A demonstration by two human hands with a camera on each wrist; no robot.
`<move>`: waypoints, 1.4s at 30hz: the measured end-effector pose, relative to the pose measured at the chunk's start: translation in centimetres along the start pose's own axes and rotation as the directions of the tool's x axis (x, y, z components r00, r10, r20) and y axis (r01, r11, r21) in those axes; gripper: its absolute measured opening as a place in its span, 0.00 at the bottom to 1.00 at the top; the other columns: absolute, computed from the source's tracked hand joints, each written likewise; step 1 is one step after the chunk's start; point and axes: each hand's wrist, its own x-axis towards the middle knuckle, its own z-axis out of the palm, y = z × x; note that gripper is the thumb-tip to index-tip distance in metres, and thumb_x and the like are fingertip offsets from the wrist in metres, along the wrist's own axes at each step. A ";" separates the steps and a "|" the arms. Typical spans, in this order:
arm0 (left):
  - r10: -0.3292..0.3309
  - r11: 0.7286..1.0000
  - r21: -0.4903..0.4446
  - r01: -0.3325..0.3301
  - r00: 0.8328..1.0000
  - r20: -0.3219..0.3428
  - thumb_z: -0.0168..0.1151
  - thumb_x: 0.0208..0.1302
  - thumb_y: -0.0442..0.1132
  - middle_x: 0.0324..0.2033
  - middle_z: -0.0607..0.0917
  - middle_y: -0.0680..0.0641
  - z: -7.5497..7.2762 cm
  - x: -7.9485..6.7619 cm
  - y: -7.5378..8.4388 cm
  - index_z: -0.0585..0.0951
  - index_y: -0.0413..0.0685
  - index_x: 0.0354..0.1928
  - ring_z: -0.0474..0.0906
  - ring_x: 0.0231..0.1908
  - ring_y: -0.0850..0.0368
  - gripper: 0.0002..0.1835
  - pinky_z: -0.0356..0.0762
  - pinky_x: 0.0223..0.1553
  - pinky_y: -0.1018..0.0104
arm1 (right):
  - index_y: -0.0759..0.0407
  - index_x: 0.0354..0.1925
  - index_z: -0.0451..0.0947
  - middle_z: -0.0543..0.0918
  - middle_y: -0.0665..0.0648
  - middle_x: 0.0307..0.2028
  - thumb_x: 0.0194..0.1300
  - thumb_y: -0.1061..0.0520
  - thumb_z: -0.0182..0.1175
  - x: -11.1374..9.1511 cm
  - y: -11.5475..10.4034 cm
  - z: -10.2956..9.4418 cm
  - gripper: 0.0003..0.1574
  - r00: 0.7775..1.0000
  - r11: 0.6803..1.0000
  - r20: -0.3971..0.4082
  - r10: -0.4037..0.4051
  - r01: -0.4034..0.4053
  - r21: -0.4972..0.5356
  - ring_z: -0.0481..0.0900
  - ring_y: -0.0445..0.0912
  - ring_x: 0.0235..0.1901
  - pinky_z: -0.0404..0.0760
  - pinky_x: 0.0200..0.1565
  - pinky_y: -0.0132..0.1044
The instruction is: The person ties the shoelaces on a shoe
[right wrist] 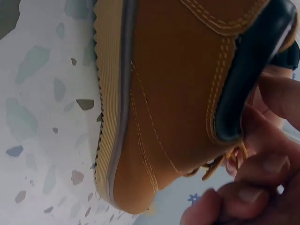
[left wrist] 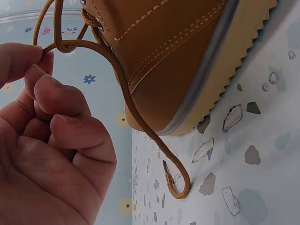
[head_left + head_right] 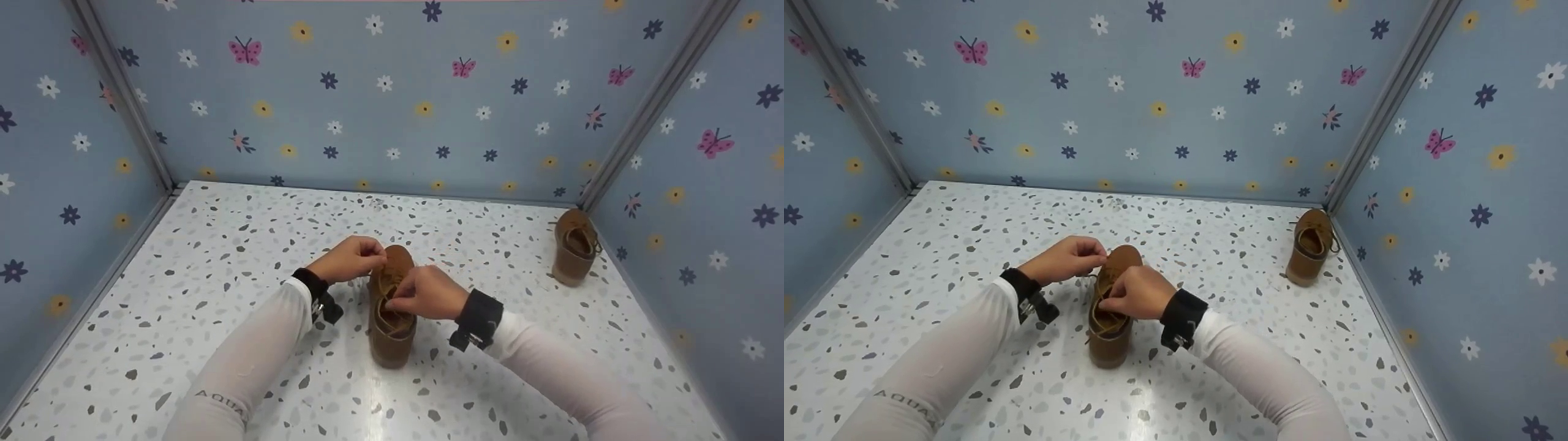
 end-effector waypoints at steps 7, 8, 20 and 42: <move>0.008 1.000 0.001 -0.008 1.000 -0.002 0.61 0.74 0.44 0.24 0.76 0.56 0.1 0.1 -0.1 0.84 0.50 0.41 0.69 0.24 0.62 0.07 0.68 0.28 0.68 | 0.51 0.30 0.93 0.82 0.48 0.27 0.65 0.47 0.73 0.5 -0.3 0.8 0.12 0.999 0.999 0.003 0.040 -0.040 0.003 0.68 0.39 0.32 0.67 0.35 0.31; 0.012 1.000 0.005 -0.012 1.000 -0.003 0.61 0.73 0.43 0.24 0.76 0.56 0.1 0.1 -0.1 0.84 0.50 0.41 0.69 0.24 0.62 0.07 0.68 0.28 0.69 | 0.52 0.31 0.93 0.83 0.49 0.28 0.66 0.48 0.73 0.6 -0.2 0.8 0.11 0.999 0.999 0.006 0.042 -0.042 0.012 0.69 0.38 0.32 0.68 0.35 0.31; 0.014 1.000 -0.010 -0.014 1.000 -0.007 0.59 0.74 0.43 0.24 0.76 0.56 0.1 -0.2 0.1 0.84 0.49 0.42 0.69 0.25 0.61 0.08 0.69 0.29 0.67 | 0.53 0.33 0.93 0.84 0.51 0.32 0.65 0.50 0.73 0.7 -0.2 1.2 0.09 0.999 0.999 -0.009 0.041 -0.040 0.030 0.69 0.38 0.34 0.71 0.36 0.31; -0.035 0.994 -0.105 0.030 0.998 -0.047 0.59 0.69 0.37 0.32 0.80 0.53 0.5 -0.3 0.1 0.81 0.48 0.41 0.75 0.31 0.59 0.03 0.75 0.34 0.67 | 0.57 0.36 0.80 0.80 0.49 0.28 0.60 0.67 0.56 -0.3 1.8 -1.3 0.09 0.998 0.968 0.024 0.054 -0.059 0.246 0.75 0.40 0.27 0.73 0.31 0.32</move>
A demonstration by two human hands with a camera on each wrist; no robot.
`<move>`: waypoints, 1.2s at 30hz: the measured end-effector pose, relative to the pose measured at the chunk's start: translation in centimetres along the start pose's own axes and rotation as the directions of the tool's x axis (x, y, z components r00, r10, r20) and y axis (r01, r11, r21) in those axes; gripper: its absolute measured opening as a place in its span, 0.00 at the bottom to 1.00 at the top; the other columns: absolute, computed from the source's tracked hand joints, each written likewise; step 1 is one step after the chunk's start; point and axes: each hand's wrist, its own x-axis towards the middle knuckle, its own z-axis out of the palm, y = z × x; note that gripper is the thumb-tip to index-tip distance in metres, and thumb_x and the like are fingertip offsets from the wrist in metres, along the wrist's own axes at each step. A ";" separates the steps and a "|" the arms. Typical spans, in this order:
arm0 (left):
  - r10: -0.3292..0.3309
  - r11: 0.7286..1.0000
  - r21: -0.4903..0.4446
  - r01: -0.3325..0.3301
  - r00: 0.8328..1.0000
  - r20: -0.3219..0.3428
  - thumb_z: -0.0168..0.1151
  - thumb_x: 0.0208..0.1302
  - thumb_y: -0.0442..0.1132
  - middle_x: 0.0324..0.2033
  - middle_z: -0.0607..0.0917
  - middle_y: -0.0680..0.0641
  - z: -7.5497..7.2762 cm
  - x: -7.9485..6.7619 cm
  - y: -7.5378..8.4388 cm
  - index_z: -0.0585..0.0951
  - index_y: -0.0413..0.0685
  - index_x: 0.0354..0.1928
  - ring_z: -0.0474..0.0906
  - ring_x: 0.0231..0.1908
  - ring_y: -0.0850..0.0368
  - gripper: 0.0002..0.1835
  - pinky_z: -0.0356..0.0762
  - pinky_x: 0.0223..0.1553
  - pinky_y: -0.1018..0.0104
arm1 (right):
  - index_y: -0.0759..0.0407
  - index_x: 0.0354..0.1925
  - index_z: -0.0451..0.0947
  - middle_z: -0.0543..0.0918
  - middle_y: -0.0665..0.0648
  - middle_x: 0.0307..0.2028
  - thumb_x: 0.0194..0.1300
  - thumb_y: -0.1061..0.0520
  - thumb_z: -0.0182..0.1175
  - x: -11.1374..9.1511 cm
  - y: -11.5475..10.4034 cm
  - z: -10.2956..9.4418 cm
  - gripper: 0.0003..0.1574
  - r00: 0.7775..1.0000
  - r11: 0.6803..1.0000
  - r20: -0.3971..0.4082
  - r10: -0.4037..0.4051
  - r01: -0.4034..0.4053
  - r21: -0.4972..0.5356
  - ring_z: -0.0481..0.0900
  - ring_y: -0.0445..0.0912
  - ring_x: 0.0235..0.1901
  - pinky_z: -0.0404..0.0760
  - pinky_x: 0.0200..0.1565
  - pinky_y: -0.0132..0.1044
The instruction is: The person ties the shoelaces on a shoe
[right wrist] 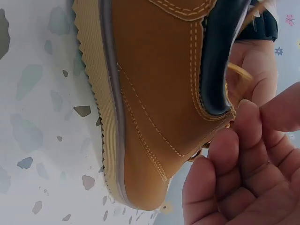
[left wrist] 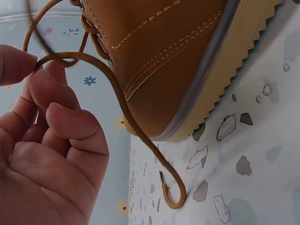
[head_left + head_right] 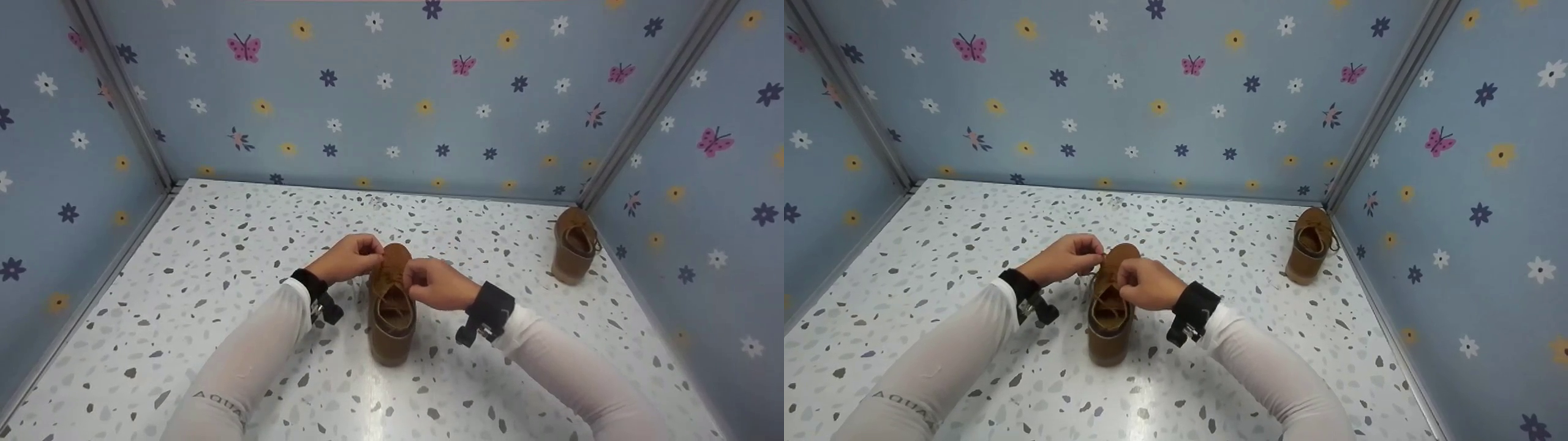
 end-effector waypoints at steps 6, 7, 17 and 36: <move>0.031 0.999 0.012 -0.032 0.999 0.007 0.58 0.68 0.36 0.29 0.82 0.54 0.2 0.0 -0.5 0.81 0.47 0.40 0.76 0.28 0.60 0.04 0.77 0.33 0.63 | 0.59 0.38 0.85 0.84 0.51 0.31 0.64 0.65 0.60 0.2 -0.6 0.6 0.07 1.000 0.999 -0.008 -0.025 0.025 -0.046 0.77 0.39 0.30 0.77 0.33 0.31; 0.027 1.000 0.013 -0.027 1.000 0.007 0.59 0.68 0.37 0.30 0.82 0.54 0.2 0.1 -0.5 0.81 0.47 0.41 0.77 0.28 0.60 0.04 0.77 0.33 0.64 | 0.59 0.38 0.87 0.85 0.52 0.32 0.65 0.63 0.62 0.3 -0.8 0.8 0.06 0.999 0.997 -0.015 -0.038 0.036 -0.075 0.77 0.39 0.31 0.77 0.34 0.31; -0.002 0.999 -0.034 0.003 1.000 0.020 0.59 0.69 0.35 0.31 0.84 0.52 0.1 0.0 -0.5 0.81 0.46 0.40 0.80 0.31 0.57 0.03 0.81 0.35 0.66 | 0.51 0.35 0.94 0.84 0.53 0.36 0.63 0.50 0.75 1.0 -1.8 2.8 0.07 1.000 0.962 -0.001 -0.032 0.030 -0.271 0.67 0.39 0.36 0.68 0.37 0.32; 0.042 0.999 0.005 -0.042 0.999 0.012 0.56 0.68 0.32 0.34 0.85 0.52 -0.2 0.0 -0.7 0.84 0.42 0.48 0.79 0.32 0.56 0.11 0.83 0.40 0.55 | 0.57 0.38 0.88 0.89 0.51 0.31 0.62 0.65 0.60 0.1 -0.6 -1.0 0.11 0.999 0.994 -0.040 -0.021 0.017 -0.108 0.77 0.36 0.27 0.75 0.31 0.30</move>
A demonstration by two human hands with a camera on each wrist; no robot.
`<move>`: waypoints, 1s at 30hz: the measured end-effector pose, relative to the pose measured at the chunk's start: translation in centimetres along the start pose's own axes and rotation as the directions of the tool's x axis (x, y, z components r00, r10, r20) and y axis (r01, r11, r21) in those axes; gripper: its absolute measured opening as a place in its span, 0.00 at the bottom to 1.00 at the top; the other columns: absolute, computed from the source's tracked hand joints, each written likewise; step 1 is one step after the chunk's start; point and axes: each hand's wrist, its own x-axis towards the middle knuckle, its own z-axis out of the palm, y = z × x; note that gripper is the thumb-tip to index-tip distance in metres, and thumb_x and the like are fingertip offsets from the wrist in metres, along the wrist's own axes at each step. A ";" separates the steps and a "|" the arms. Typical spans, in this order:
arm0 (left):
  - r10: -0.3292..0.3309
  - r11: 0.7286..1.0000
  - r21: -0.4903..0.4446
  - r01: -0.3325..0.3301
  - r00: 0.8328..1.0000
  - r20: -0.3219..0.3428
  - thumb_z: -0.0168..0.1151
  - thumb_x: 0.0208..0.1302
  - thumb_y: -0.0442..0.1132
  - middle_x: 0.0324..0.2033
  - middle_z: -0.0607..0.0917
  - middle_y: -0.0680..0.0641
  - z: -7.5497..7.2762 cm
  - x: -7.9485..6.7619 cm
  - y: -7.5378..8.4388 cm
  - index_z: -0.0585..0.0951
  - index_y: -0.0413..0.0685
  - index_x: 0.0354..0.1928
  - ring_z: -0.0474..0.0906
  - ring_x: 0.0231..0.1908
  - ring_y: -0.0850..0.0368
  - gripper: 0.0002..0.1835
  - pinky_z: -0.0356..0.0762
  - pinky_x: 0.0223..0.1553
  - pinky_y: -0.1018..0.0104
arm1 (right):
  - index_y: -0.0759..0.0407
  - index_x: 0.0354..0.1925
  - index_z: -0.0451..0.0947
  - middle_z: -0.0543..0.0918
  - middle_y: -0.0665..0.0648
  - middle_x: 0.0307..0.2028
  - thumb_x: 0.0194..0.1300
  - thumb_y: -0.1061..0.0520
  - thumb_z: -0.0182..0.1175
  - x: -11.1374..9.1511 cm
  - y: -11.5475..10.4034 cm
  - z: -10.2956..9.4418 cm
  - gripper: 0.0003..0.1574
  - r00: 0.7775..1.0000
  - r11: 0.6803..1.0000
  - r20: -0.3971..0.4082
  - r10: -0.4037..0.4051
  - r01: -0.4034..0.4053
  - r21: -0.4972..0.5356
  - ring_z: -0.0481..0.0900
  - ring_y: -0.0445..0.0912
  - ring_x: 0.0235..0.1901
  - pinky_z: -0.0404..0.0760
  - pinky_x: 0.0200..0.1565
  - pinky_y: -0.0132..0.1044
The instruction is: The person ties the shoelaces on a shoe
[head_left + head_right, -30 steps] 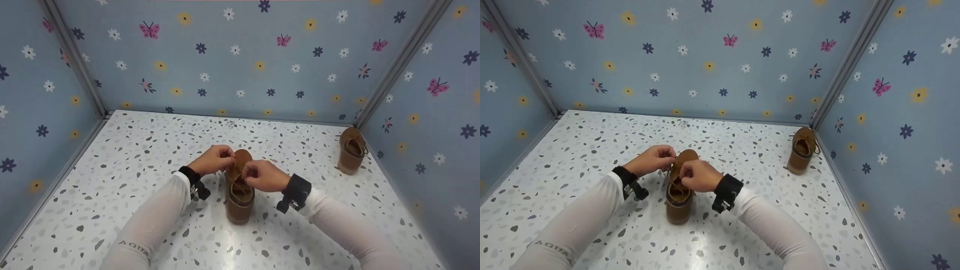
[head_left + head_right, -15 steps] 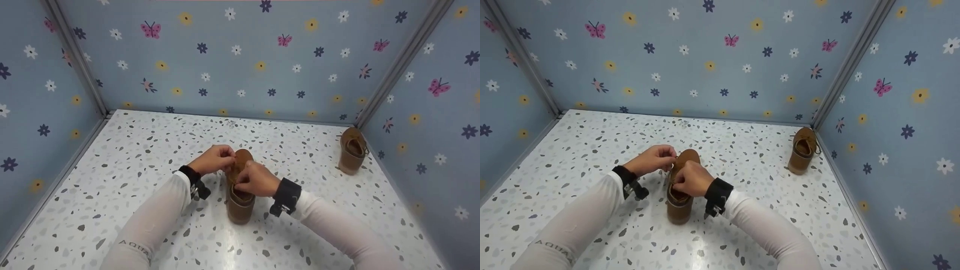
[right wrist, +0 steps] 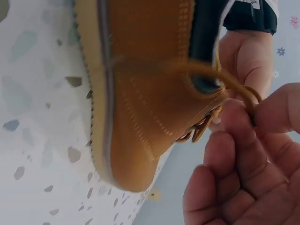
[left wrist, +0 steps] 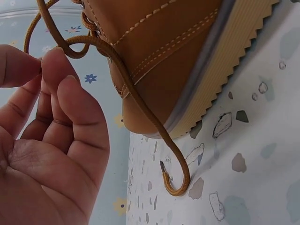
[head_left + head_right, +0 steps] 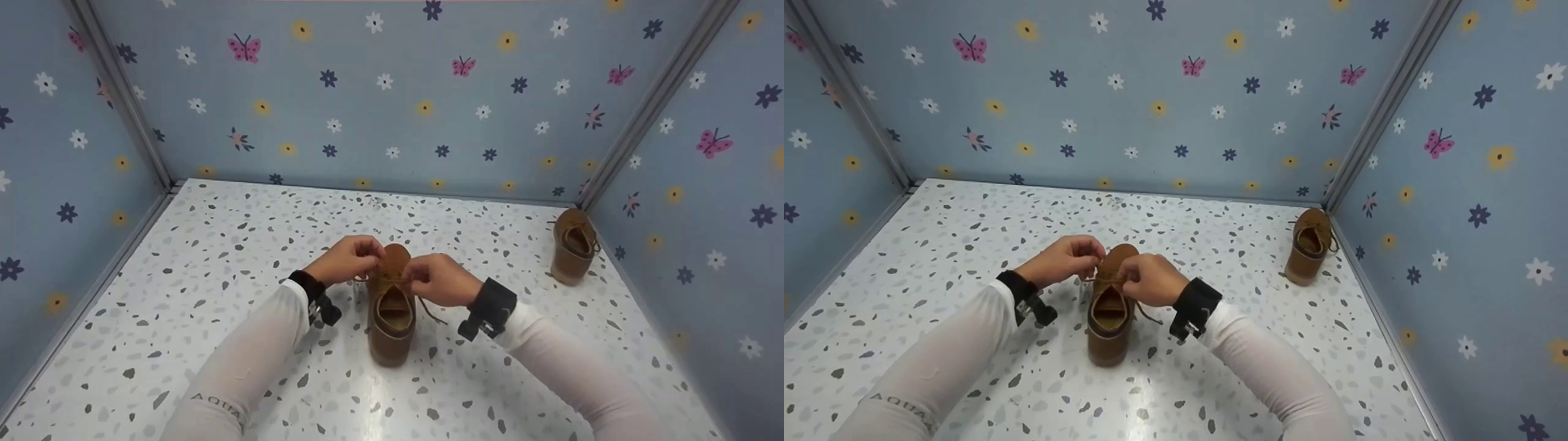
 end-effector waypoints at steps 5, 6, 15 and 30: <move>-0.004 1.000 -0.006 0.004 1.000 -0.006 0.57 0.68 0.32 0.35 0.85 0.51 0.0 0.1 -0.1 0.84 0.40 0.47 0.79 0.32 0.56 0.10 0.83 0.37 0.61 | 0.57 0.24 0.77 0.77 0.46 0.20 0.58 0.67 0.57 0.2 1.1 0.0 0.09 0.999 0.999 -0.036 0.039 -0.038 0.004 0.73 0.38 0.21 0.70 0.26 0.30; -0.005 1.000 -0.008 0.005 1.000 -0.007 0.58 0.68 0.32 0.35 0.85 0.50 0.0 0.1 -0.1 0.84 0.39 0.47 0.79 0.32 0.56 0.10 0.82 0.36 0.62 | 0.56 0.22 0.75 0.77 0.47 0.19 0.58 0.67 0.56 0.2 1.3 0.0 0.11 0.998 0.999 -0.037 0.051 -0.050 0.013 0.72 0.38 0.20 0.69 0.26 0.30; -0.014 0.999 -0.035 0.013 1.000 -0.007 0.57 0.68 0.31 0.34 0.84 0.51 0.0 0.1 0.2 0.81 0.32 0.49 0.77 0.31 0.53 0.11 0.77 0.30 0.70 | 0.61 0.24 0.74 0.84 0.65 0.27 0.65 0.68 0.44 0.9 2.5 -0.2 0.16 0.997 0.991 0.018 0.078 -0.080 0.105 0.75 0.41 0.23 0.72 0.29 0.33; 0.004 1.000 -0.023 -0.004 1.000 0.009 0.54 0.68 0.30 0.35 0.84 0.43 -0.6 -0.8 0.2 0.81 0.33 0.49 0.79 0.34 0.47 0.12 0.80 0.36 0.61 | 0.52 0.33 0.92 0.77 0.44 0.20 0.69 0.46 0.70 1.5 3.4 -0.4 0.13 0.994 0.988 -0.037 0.108 -0.103 0.113 0.66 0.38 0.21 0.65 0.28 0.32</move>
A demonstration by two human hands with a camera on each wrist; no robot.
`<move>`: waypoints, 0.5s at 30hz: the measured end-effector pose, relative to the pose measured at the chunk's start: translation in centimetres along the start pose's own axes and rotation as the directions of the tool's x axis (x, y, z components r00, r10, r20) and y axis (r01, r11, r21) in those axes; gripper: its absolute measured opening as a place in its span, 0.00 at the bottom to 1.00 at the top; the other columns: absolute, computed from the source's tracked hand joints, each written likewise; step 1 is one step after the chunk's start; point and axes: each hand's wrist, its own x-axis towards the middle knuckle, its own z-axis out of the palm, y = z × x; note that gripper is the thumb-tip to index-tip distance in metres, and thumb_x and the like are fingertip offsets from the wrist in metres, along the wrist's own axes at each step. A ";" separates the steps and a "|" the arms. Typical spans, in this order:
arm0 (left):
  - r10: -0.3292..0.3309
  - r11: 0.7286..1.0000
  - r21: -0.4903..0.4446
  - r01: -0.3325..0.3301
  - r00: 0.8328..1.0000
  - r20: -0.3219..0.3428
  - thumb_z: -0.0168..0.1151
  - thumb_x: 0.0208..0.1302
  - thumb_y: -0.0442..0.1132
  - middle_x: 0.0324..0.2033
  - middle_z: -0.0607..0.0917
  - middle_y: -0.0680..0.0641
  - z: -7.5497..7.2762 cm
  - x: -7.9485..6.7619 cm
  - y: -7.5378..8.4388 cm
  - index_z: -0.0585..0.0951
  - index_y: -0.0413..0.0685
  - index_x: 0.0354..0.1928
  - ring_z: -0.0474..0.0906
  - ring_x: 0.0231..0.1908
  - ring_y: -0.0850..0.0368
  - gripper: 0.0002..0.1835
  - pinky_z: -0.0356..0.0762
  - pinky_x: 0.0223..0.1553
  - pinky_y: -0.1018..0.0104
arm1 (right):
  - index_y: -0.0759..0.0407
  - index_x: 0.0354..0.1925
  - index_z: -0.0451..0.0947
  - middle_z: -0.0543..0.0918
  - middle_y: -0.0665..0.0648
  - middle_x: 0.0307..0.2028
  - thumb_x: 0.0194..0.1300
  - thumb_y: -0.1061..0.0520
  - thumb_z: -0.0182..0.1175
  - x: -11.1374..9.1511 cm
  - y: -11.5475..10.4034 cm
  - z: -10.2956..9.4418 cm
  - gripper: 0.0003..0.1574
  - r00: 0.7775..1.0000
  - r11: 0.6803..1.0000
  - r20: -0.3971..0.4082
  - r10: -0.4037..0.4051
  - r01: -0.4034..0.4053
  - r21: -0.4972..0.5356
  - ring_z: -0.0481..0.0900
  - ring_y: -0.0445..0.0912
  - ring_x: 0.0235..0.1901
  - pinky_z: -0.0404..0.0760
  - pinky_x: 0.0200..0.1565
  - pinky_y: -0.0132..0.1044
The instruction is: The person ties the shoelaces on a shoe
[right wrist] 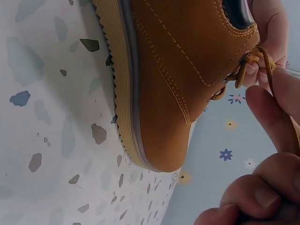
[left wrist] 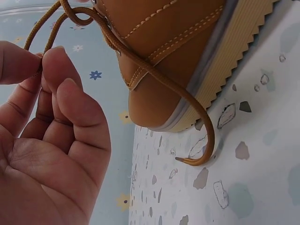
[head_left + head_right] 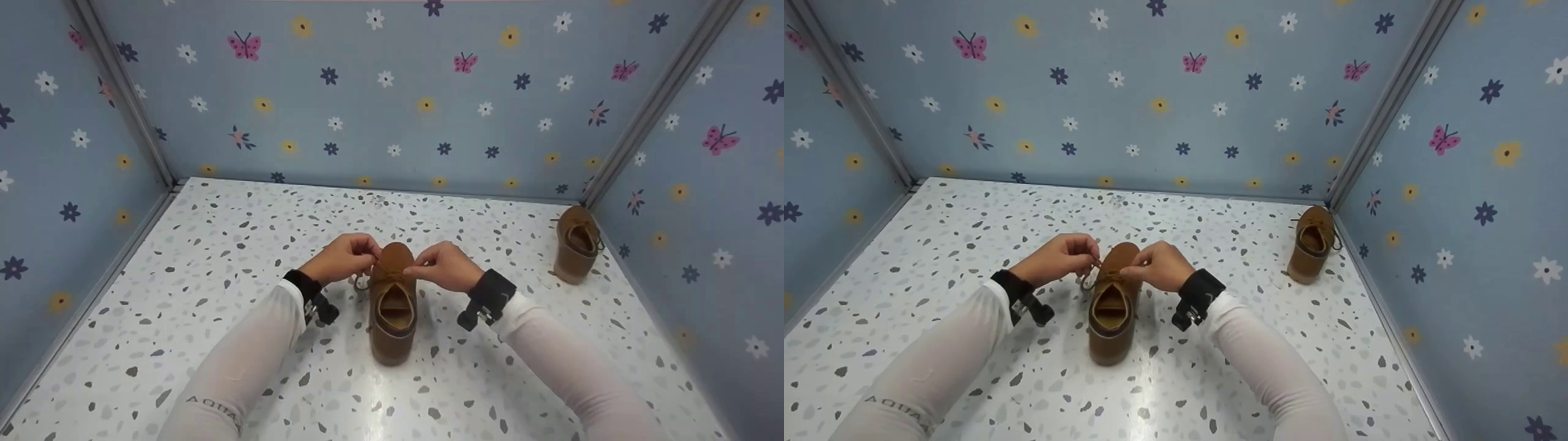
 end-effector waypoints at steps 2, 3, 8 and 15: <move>0.003 1.000 0.004 -0.003 1.000 -0.009 0.54 0.67 0.30 0.33 0.84 0.45 0.0 -0.1 0.0 0.81 0.34 0.48 0.79 0.34 0.49 0.12 0.79 0.34 0.63 | 0.51 0.33 0.93 0.83 0.47 0.22 0.68 0.49 0.71 0.2 -0.1 0.3 0.10 1.000 1.000 -0.013 0.004 -0.004 0.013 0.69 0.37 0.22 0.67 0.29 0.31; 0.006 1.000 0.002 -0.006 1.000 -0.010 0.54 0.67 0.30 0.33 0.83 0.45 0.0 -0.1 0.1 0.81 0.35 0.47 0.79 0.33 0.49 0.11 0.79 0.33 0.64 | 0.52 0.33 0.93 0.85 0.49 0.24 0.68 0.49 0.71 0.3 -0.2 0.4 0.10 1.000 1.000 -0.017 0.008 -0.007 0.019 0.71 0.37 0.22 0.68 0.29 0.31; 0.017 1.000 -0.008 -0.017 1.000 -0.009 0.54 0.67 0.29 0.31 0.83 0.48 0.1 -0.5 0.1 0.82 0.38 0.44 0.79 0.32 0.51 0.09 0.76 0.28 0.69 | 0.51 0.30 0.92 0.88 0.48 0.26 0.66 0.49 0.72 0.8 -0.5 1.3 0.10 0.998 0.999 -0.050 0.035 -0.036 -0.011 0.72 0.36 0.23 0.69 0.28 0.29; 0.060 0.998 -0.001 -0.060 0.998 -0.009 0.54 0.66 0.28 0.28 0.82 0.48 0.0 -1.0 0.3 0.82 0.39 0.41 0.78 0.29 0.56 0.08 0.75 0.27 0.70 | 0.49 0.38 0.93 0.92 0.49 0.35 0.67 0.50 0.71 1.2 -0.7 1.6 0.07 0.998 0.997 -0.030 0.064 -0.065 -0.033 0.76 0.37 0.26 0.72 0.30 0.29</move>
